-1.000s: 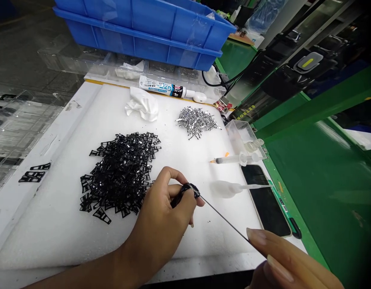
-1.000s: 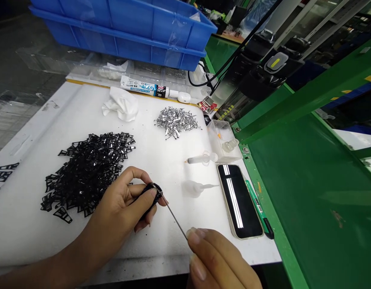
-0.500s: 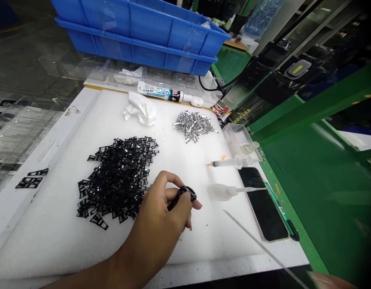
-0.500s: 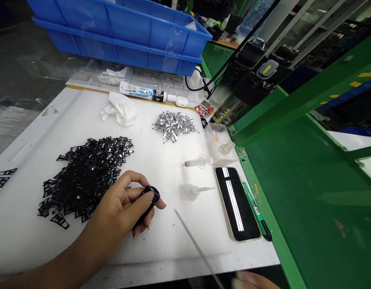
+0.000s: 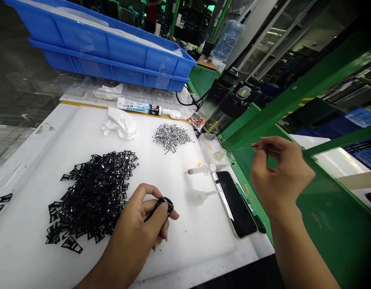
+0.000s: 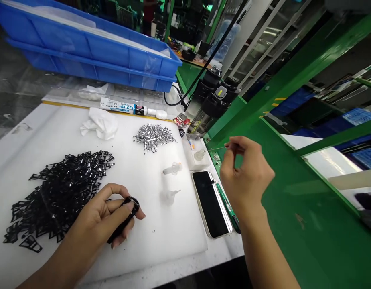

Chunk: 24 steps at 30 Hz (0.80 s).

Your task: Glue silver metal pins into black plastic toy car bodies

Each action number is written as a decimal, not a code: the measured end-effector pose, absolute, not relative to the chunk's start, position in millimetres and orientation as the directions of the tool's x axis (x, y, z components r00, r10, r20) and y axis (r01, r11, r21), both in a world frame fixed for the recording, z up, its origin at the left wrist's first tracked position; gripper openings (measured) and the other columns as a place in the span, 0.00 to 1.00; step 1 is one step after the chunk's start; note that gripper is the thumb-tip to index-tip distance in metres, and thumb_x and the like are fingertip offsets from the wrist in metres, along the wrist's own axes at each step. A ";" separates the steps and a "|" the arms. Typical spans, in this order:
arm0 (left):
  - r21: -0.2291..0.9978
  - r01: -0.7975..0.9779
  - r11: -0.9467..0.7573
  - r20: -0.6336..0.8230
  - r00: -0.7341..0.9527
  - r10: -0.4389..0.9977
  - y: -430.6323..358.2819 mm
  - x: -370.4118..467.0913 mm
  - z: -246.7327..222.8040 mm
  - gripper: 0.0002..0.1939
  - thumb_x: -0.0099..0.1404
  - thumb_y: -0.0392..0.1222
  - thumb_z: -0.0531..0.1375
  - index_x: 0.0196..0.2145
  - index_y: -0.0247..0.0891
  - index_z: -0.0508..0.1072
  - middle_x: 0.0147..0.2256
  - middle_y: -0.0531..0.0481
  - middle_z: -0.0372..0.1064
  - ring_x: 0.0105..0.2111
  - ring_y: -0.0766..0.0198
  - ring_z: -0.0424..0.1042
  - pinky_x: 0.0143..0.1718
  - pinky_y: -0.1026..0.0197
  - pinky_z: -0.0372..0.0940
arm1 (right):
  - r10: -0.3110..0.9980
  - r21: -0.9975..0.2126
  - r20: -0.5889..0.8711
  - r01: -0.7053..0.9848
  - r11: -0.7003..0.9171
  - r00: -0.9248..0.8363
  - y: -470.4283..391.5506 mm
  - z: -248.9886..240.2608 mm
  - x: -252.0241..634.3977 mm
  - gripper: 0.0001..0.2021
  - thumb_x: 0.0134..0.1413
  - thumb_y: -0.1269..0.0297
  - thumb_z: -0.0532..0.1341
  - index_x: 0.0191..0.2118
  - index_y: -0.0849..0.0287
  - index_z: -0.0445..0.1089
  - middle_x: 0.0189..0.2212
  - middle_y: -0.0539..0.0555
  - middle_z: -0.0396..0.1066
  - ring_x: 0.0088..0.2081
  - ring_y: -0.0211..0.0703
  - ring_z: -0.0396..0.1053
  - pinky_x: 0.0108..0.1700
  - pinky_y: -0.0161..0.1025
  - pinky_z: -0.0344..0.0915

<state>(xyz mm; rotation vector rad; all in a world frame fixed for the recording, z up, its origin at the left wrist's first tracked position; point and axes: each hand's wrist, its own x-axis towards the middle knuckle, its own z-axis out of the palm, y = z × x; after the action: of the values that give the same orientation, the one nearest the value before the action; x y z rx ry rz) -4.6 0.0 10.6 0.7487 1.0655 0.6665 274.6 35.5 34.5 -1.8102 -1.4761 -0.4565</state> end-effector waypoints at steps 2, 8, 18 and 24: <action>0.805 -0.156 0.573 -0.501 0.339 0.796 0.1 -4.4 9.7 0.12 0.68 0.44 0.59 0.39 0.43 0.56 0.29 0.52 0.75 0.22 0.69 0.61 0.19 0.66 0.55 | 0.777 -0.321 0.581 0.945 -0.055 0.243 40.1 33.5 273.5 0.14 0.64 0.60 0.58 0.52 0.55 0.71 0.43 0.57 0.76 0.42 0.47 0.76 0.46 0.41 0.68; 0.770 -0.246 0.589 -0.474 0.396 0.786 1.3 -7.2 6.9 0.15 0.68 0.42 0.59 0.50 0.38 0.63 0.34 0.48 0.75 0.24 0.68 0.65 0.24 0.63 0.62 | 0.785 -0.519 0.485 0.850 -0.095 0.384 -6.0 29.7 247.2 0.19 0.64 0.54 0.59 0.59 0.51 0.67 0.45 0.57 0.77 0.43 0.50 0.77 0.50 0.46 0.73; 0.342 -0.565 0.750 -0.508 0.560 0.654 1.3 -9.0 4.7 0.17 0.69 0.32 0.58 0.55 0.30 0.72 0.52 0.33 0.74 0.46 0.56 0.76 0.51 0.51 0.70 | 0.981 -0.927 0.005 0.368 -0.068 0.195 11.3 8.2 210.4 0.20 0.48 0.57 0.73 0.49 0.52 0.75 0.51 0.56 0.74 0.51 0.51 0.74 0.54 0.47 0.73; 0.310 -0.576 0.756 -0.442 0.617 0.651 2.9 -11.8 2.9 0.16 0.70 0.35 0.58 0.55 0.40 0.70 0.60 0.38 0.67 0.56 0.40 0.71 0.45 0.40 0.75 | 0.957 -0.989 0.109 0.125 0.077 0.269 28.8 18.4 201.3 0.06 0.62 0.57 0.62 0.42 0.50 0.74 0.46 0.52 0.74 0.52 0.50 0.73 0.53 0.53 0.72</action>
<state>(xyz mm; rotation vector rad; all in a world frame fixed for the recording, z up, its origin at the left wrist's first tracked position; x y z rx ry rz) -11.8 2.9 2.9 0.1424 0.5648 0.7094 201.3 28.8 18.4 -1.3395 -1.1234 0.8789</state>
